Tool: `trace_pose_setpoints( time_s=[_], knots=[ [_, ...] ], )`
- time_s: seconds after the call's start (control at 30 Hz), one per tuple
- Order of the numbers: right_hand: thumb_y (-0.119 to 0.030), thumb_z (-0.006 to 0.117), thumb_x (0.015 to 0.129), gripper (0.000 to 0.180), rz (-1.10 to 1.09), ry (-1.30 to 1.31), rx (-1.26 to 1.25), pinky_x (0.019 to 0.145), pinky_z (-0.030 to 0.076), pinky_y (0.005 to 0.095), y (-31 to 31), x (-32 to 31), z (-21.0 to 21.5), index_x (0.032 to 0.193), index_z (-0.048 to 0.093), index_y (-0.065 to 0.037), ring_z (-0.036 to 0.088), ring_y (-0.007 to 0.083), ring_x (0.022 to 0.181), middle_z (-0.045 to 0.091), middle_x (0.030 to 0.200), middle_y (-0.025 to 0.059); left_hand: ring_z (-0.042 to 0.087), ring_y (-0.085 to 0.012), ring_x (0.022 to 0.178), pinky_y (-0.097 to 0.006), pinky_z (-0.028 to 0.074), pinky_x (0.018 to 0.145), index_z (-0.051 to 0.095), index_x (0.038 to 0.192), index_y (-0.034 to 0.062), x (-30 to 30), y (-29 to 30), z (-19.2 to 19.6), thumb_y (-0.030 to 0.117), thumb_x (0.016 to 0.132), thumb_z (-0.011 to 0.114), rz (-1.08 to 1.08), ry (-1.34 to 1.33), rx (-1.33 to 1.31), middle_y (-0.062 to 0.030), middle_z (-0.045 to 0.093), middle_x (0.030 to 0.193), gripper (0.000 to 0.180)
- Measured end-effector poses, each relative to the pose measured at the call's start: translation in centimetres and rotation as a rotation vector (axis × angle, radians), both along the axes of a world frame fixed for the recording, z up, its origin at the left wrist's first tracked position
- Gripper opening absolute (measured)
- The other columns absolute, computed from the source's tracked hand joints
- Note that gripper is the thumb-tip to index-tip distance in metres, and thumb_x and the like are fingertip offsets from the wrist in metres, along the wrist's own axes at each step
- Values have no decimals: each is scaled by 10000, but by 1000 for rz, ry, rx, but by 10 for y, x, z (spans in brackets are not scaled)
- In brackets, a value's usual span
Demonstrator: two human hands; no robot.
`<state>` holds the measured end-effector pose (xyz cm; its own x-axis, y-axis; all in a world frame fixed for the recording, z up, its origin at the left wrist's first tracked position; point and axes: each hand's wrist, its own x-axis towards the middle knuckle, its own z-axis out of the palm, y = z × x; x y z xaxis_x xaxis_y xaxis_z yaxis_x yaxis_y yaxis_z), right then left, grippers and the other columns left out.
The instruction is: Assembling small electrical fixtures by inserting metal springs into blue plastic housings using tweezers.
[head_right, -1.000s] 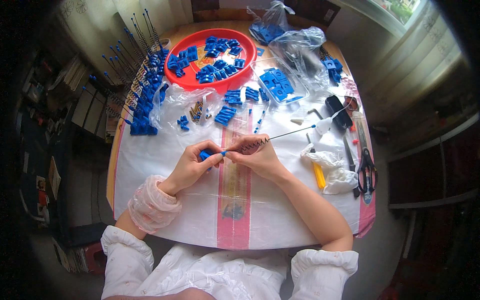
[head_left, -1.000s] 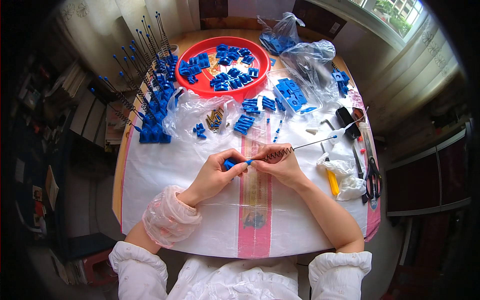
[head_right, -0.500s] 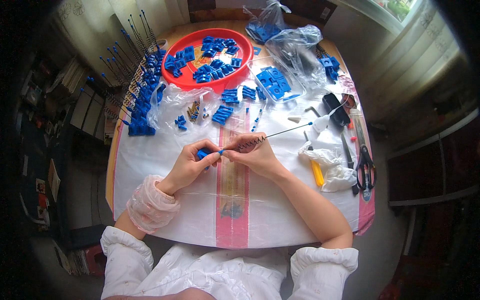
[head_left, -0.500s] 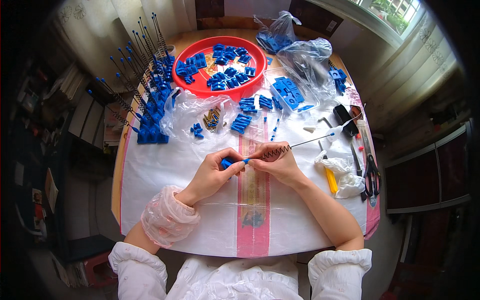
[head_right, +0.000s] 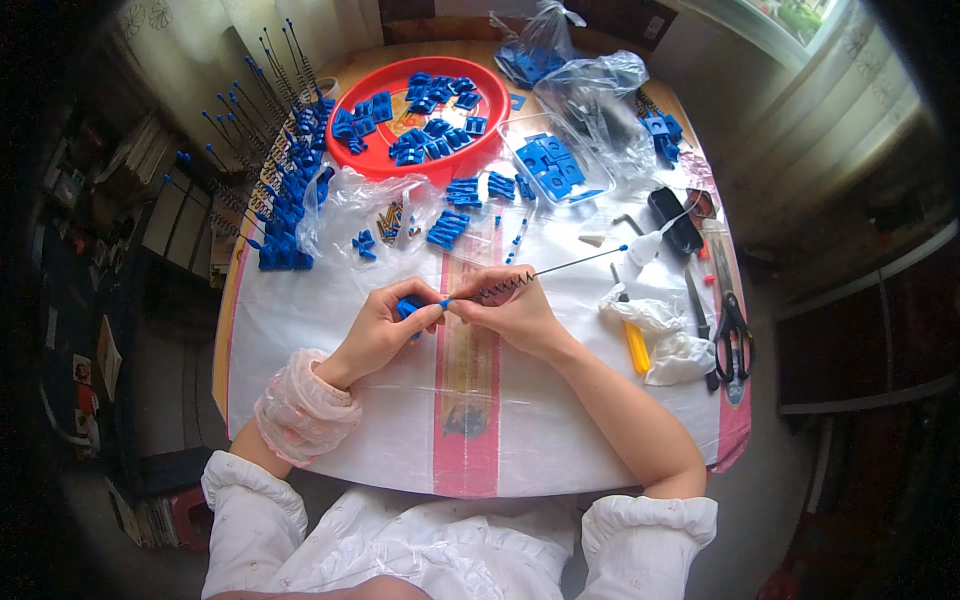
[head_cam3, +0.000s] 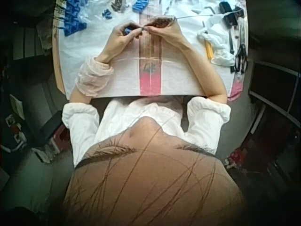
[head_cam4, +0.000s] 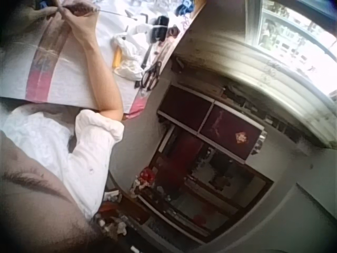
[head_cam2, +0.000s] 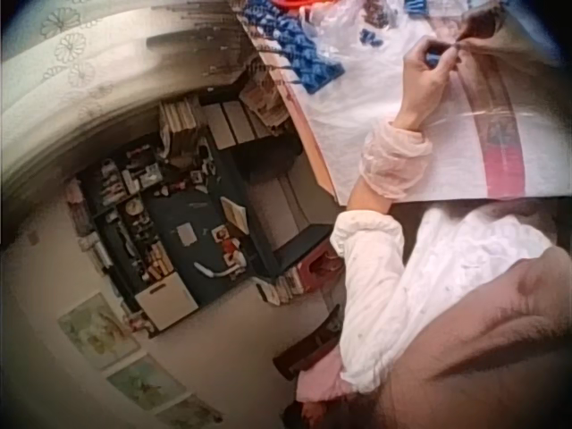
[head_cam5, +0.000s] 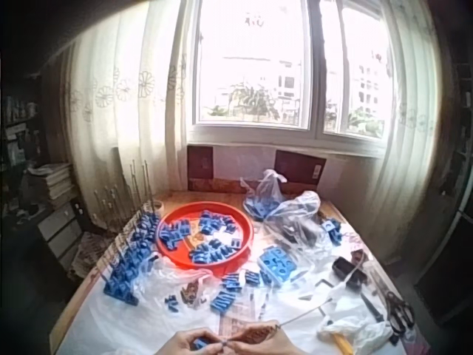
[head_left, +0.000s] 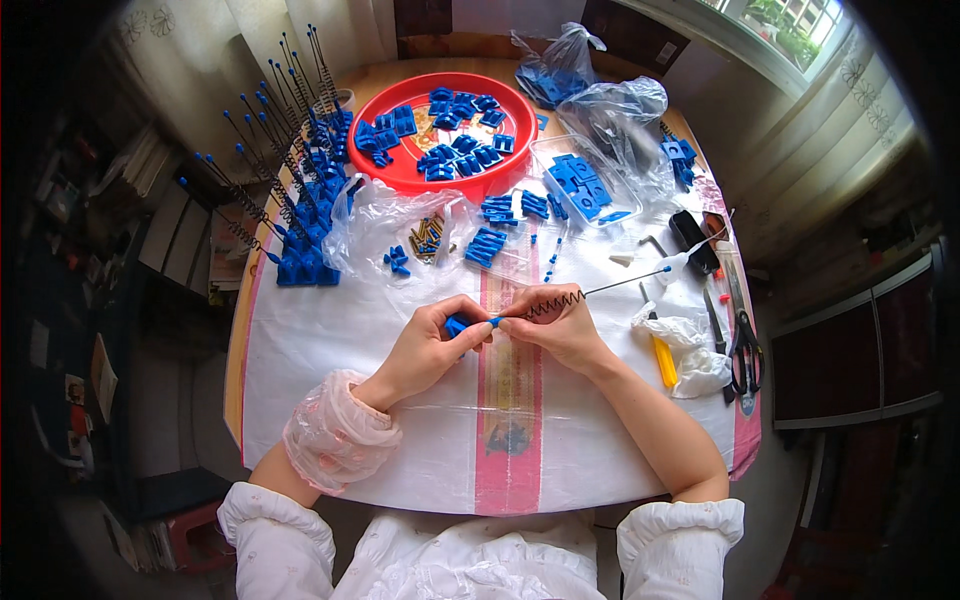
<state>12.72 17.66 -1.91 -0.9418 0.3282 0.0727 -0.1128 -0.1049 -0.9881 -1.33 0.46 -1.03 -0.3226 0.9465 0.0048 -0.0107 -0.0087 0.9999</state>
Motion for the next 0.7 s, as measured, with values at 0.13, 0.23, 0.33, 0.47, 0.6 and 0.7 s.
trace_pose_setpoints(
  time_s=[0.13,0.23,0.33,0.47,0.6,0.7],
  knots=[
    [-14,751,849,79,-4,-13,19,664,533,200,-1,-1,2,918,733,19,657,61,782,719,864,41,595,-35,770,-170,444,624,679,1021,45,0,0,-1,171,965,668,-3,-1,-5,3,678,864,139],
    [-14,750,850,77,-2,-3,9,663,533,201,-1,0,1,918,732,19,658,62,783,719,865,40,603,-48,777,-190,472,671,681,1024,26,-1,-1,2,160,965,663,-2,-6,-22,-7,672,863,148],
    [-13,750,851,76,3,-10,4,668,533,201,-1,0,2,918,732,18,659,62,787,720,869,41,608,-56,782,-202,487,699,681,1026,14,0,-1,3,152,965,661,0,-9,-28,-14,670,866,152],
    [-14,748,853,77,5,-15,9,676,533,201,0,0,2,922,734,19,658,63,789,721,875,43,609,-59,789,-207,490,709,680,1026,12,-1,-2,3,151,965,660,-5,0,-39,-18,671,875,154],
    [-21,752,852,85,3,-6,18,671,534,202,0,0,2,922,733,23,659,63,783,720,872,44,609,-60,791,-208,489,711,679,1029,12,-1,-1,4,153,965,659,-8,-9,-31,-16,671,868,156],
    [-20,756,848,91,2,-27,30,670,536,204,0,0,2,922,731,27,660,64,780,719,865,42,609,-59,789,-207,487,711,678,1032,12,-1,-1,2,154,965,659,-6,-4,-34,-15,669,864,158]
  ],
)
